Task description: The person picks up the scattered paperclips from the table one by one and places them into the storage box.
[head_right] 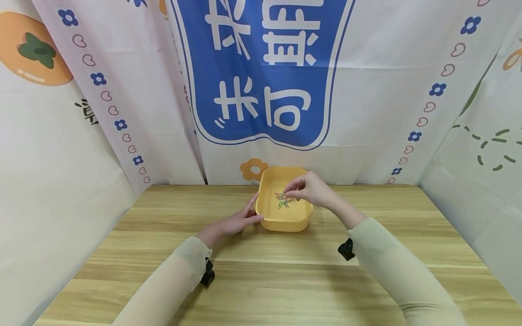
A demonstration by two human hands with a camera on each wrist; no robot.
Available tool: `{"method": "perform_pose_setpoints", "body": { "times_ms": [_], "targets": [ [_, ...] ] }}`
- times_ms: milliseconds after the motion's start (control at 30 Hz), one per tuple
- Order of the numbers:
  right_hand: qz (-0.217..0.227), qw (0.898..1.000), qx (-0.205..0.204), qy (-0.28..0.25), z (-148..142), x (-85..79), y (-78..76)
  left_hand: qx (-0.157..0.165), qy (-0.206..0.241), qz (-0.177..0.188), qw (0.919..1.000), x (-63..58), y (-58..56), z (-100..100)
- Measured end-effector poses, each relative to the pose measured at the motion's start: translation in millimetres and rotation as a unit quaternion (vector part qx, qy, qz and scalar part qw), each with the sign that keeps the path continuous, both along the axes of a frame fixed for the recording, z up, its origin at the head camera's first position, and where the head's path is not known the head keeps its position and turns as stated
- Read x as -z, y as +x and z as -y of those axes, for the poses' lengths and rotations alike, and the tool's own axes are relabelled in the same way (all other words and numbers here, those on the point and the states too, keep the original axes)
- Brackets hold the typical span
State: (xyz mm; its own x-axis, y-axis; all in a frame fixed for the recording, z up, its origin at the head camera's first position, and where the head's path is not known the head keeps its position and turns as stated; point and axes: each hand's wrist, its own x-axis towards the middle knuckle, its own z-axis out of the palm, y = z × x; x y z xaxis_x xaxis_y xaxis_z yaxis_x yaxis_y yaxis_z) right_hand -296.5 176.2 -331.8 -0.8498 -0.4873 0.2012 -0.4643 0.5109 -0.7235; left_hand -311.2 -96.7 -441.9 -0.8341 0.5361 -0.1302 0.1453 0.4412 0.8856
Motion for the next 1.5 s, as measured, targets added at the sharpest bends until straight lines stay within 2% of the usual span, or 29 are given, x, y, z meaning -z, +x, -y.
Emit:
{"method": "perform_pose_setpoints", "body": {
  "times_ms": [400, 567, 833, 1100, 1500],
  "targets": [
    [0.026, 0.998, 0.057, 0.018, -1.1, 8.8, -44.6, 0.001, -0.001, 0.003, 1.0, 1.3, -0.6, 0.7],
    [0.032, 0.996, 0.08, 0.021, -2.2, 16.1, -58.0, -0.002, -0.002, 0.003, 1.0, 1.0, -0.1, 0.4],
    [0.049, 0.992, 0.112, -0.001, -4.6, 34.6, -76.1, -0.002, 0.005, 0.005, 1.0, 2.4, -1.4, 0.8],
    [0.069, 0.988, 0.136, -0.008, -3.5, 42.0, -85.8, -0.001, 0.004, 0.003, 1.0, 0.1, 0.5, 0.7],
    [0.08, 0.985, 0.15, 0.003, 2.7, 41.9, -84.9, 0.002, 0.002, 0.0, 1.0, 1.3, -0.4, 0.9]
  ]
}}
